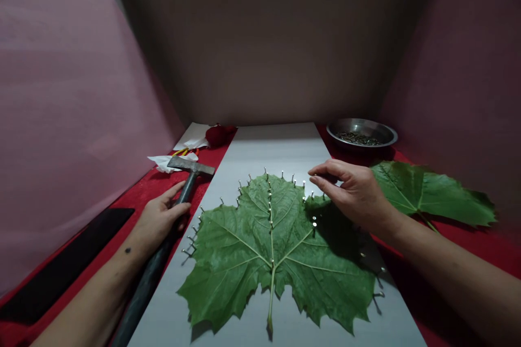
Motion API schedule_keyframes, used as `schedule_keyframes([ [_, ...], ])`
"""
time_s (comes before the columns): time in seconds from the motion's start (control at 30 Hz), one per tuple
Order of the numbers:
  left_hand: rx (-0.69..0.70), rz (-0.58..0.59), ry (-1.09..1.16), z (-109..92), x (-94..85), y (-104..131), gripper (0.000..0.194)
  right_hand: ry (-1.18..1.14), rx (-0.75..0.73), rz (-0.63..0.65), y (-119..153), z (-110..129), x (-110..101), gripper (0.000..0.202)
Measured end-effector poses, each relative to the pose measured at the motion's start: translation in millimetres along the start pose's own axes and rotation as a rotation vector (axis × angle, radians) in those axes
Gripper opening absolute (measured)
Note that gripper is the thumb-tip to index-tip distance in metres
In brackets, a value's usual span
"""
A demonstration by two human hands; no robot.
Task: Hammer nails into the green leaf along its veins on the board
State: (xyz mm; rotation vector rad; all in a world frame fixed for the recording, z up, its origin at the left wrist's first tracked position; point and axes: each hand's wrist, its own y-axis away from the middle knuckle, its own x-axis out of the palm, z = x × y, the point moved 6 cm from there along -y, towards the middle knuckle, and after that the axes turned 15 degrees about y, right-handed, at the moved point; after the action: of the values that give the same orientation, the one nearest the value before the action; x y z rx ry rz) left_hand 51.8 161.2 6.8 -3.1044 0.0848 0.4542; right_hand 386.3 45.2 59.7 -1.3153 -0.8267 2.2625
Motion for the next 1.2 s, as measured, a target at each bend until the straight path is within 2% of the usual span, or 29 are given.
schedule_keyframes([
  [0.8, 0.005, 0.0, -0.021, -4.4, 1.5, 2.8, 0.084, -0.005, 0.007, 0.018, 2.6, -7.3, 7.4, 0.013],
  [1.03, 0.012, 0.021, -0.018, 1.2, -1.1, 0.9, 0.081, 0.012, -0.01, 0.021, 2.3, -6.2, 7.0, 0.019],
  [1.2, 0.031, 0.04, -0.016, 3.7, -0.6, -1.5, 0.079, -0.009, 0.074, 0.03, 3.8, -11.6, 8.6, 0.024],
])
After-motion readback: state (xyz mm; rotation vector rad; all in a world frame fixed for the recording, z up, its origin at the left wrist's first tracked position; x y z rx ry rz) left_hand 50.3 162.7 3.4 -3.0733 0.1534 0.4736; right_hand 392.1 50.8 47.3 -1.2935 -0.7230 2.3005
